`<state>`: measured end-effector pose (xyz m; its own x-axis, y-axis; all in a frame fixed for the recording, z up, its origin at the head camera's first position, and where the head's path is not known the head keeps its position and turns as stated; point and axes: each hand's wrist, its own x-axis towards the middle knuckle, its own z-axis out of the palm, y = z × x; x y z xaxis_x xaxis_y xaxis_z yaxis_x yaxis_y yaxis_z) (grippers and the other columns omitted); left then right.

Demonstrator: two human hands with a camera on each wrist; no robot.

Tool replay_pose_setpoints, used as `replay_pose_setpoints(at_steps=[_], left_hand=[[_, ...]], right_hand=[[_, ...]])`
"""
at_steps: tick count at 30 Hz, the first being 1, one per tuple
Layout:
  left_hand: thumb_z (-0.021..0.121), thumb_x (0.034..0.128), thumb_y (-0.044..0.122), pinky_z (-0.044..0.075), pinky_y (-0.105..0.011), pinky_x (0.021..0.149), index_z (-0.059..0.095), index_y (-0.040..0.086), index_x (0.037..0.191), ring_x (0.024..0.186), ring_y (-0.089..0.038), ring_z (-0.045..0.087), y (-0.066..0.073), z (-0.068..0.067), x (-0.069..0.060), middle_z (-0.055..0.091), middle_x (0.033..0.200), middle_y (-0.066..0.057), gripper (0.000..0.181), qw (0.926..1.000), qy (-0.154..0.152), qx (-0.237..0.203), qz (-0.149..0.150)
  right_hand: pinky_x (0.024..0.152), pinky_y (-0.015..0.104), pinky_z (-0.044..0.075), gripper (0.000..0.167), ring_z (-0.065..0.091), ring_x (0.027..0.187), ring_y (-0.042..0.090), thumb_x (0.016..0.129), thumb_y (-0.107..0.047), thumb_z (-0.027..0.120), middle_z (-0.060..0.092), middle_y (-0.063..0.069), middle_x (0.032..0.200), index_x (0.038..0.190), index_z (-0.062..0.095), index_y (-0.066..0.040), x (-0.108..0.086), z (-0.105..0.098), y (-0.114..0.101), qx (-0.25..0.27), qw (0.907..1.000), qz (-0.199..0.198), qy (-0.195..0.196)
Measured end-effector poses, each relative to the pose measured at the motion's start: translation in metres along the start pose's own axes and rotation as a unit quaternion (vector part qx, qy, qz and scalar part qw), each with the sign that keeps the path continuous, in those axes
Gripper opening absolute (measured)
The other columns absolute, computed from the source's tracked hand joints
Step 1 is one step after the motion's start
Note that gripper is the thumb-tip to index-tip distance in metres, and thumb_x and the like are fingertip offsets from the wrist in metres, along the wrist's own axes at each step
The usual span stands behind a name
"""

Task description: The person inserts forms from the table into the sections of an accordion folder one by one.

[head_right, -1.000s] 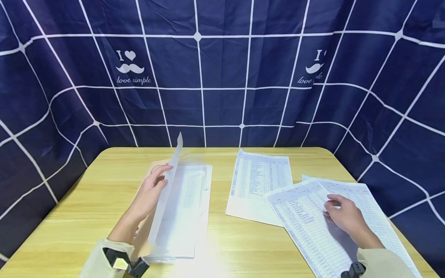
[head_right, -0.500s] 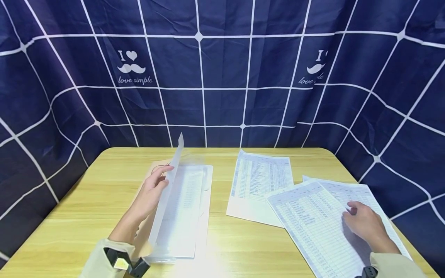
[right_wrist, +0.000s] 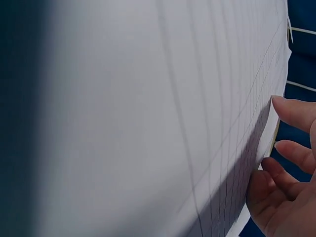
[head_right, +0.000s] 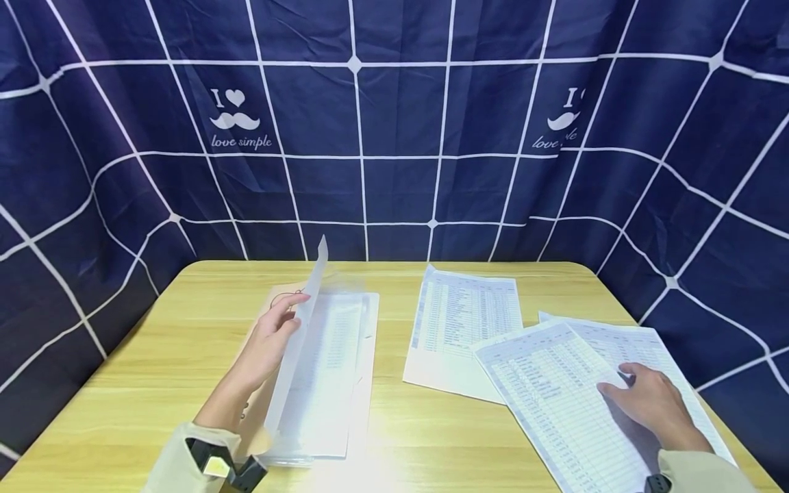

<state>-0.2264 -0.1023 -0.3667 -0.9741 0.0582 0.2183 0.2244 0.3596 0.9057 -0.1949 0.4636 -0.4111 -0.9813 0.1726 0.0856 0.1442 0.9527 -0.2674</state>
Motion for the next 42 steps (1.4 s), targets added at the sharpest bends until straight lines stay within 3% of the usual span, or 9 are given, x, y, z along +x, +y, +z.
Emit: replay_pose_setpoints(at_steps=[3, 10, 14, 19, 24, 26, 28, 36, 42], left_hand=[[0.044, 0.0935, 0.009, 0.046, -0.035, 0.084, 0.050, 0.013, 0.134, 0.098, -0.028, 0.059, 0.000, 0.000, 0.000, 0.057, 0.126, -0.013, 0.042, 1.0000, -0.002, -0.001, 0.001], [0.044, 0.0931, 0.009, 0.045, -0.035, 0.083, 0.051, 0.013, 0.134, 0.095, -0.026, 0.059, 0.001, -0.001, 0.000, 0.065, 0.104, -0.015, 0.041, 1.0000, 0.000, 0.004, -0.001], [0.044, 0.0932, 0.009, 0.045, -0.035, 0.083, 0.050, 0.013, 0.134, 0.094, -0.027, 0.059, 0.001, -0.001, 0.000, 0.065, 0.105, -0.015, 0.042, 1.0000, 0.002, 0.005, -0.004], [0.044, 0.0931, 0.009, 0.045, -0.035, 0.083, 0.050, 0.012, 0.134, 0.096, -0.030, 0.059, 0.001, 0.000, 0.000, 0.064, 0.107, -0.016, 0.042, 1.0000, 0.003, 0.004, -0.004], [0.044, 0.0930, 0.008, 0.045, -0.037, 0.085, 0.049, 0.009, 0.135, 0.098, -0.029, 0.058, 0.002, 0.000, -0.001, 0.052, 0.134, -0.011, 0.042, 1.0000, -0.001, 0.003, 0.002], [0.043, 0.0932, 0.008, 0.045, -0.037, 0.086, 0.049, 0.009, 0.135, 0.099, -0.027, 0.058, 0.003, 0.000, -0.001, 0.044, 0.144, -0.007, 0.042, 1.0000, -0.002, 0.003, 0.003], [0.043, 0.0934, 0.008, 0.046, -0.037, 0.086, 0.049, 0.009, 0.135, 0.098, -0.025, 0.059, 0.003, 0.000, -0.001, 0.045, 0.143, -0.007, 0.042, 1.0000, -0.002, 0.002, 0.004], [0.044, 0.0925, 0.009, 0.046, -0.036, 0.083, 0.050, 0.012, 0.133, 0.095, -0.027, 0.059, 0.002, 0.000, 0.000, 0.064, 0.109, -0.016, 0.041, 0.9999, 0.007, 0.008, -0.005], [0.043, 0.0937, 0.009, 0.046, -0.038, 0.085, 0.049, 0.011, 0.135, 0.099, -0.030, 0.058, 0.001, -0.001, -0.001, 0.049, 0.139, -0.008, 0.042, 1.0000, -0.002, 0.002, -0.002]], right_hand=[[0.068, 0.050, 0.042, 0.064, 0.054, 0.087, 0.051, 0.081, -0.036, 0.067, 0.059, 0.034, 0.093, 0.109, 0.050, 0.019, 0.000, 0.000, 0.000, 0.002, 1.0000, 0.003, -0.005], [0.068, 0.049, 0.043, 0.075, 0.056, 0.084, 0.046, 0.081, -0.047, 0.065, 0.059, 0.033, 0.093, 0.112, 0.047, 0.019, 0.001, 0.000, 0.002, 0.005, 0.9986, 0.028, -0.045], [0.070, 0.049, 0.043, 0.080, 0.056, 0.085, 0.045, 0.081, -0.051, 0.064, 0.057, 0.035, 0.097, 0.113, 0.045, 0.019, 0.003, 0.000, 0.001, 0.007, 0.9971, 0.043, -0.062], [0.068, 0.048, 0.041, 0.077, 0.055, 0.084, 0.045, 0.080, -0.050, 0.066, 0.053, 0.036, 0.099, 0.113, 0.041, 0.016, 0.002, 0.002, 0.000, 0.023, 0.9964, 0.061, -0.054], [0.061, 0.040, 0.040, 0.071, 0.056, 0.080, 0.043, 0.080, -0.042, 0.067, 0.052, 0.038, 0.098, 0.112, 0.035, 0.012, 0.000, 0.003, -0.002, 0.047, 0.9953, 0.074, -0.041], [0.058, 0.036, 0.039, 0.063, 0.057, 0.077, 0.042, 0.080, -0.034, 0.066, 0.053, 0.038, 0.097, 0.110, 0.034, 0.011, -0.001, 0.003, -0.002, 0.053, 0.9957, 0.068, -0.035], [0.056, 0.035, 0.038, 0.055, 0.057, 0.075, 0.041, 0.079, -0.025, 0.063, 0.055, 0.037, 0.094, 0.109, 0.034, 0.011, -0.001, 0.003, -0.003, 0.058, 0.9963, 0.056, -0.030], [0.056, 0.031, 0.034, 0.022, 0.049, 0.063, 0.016, 0.081, -0.012, 0.057, 0.057, 0.010, 0.075, 0.097, 0.051, 0.003, -0.001, 0.009, -0.011, 0.066, 0.9970, -0.031, 0.024], [0.059, 0.033, 0.037, 0.015, 0.050, 0.068, 0.016, 0.083, -0.009, 0.059, 0.060, 0.015, 0.078, 0.093, 0.060, 0.002, 0.000, 0.013, -0.019, 0.067, 0.9945, -0.062, 0.050]])
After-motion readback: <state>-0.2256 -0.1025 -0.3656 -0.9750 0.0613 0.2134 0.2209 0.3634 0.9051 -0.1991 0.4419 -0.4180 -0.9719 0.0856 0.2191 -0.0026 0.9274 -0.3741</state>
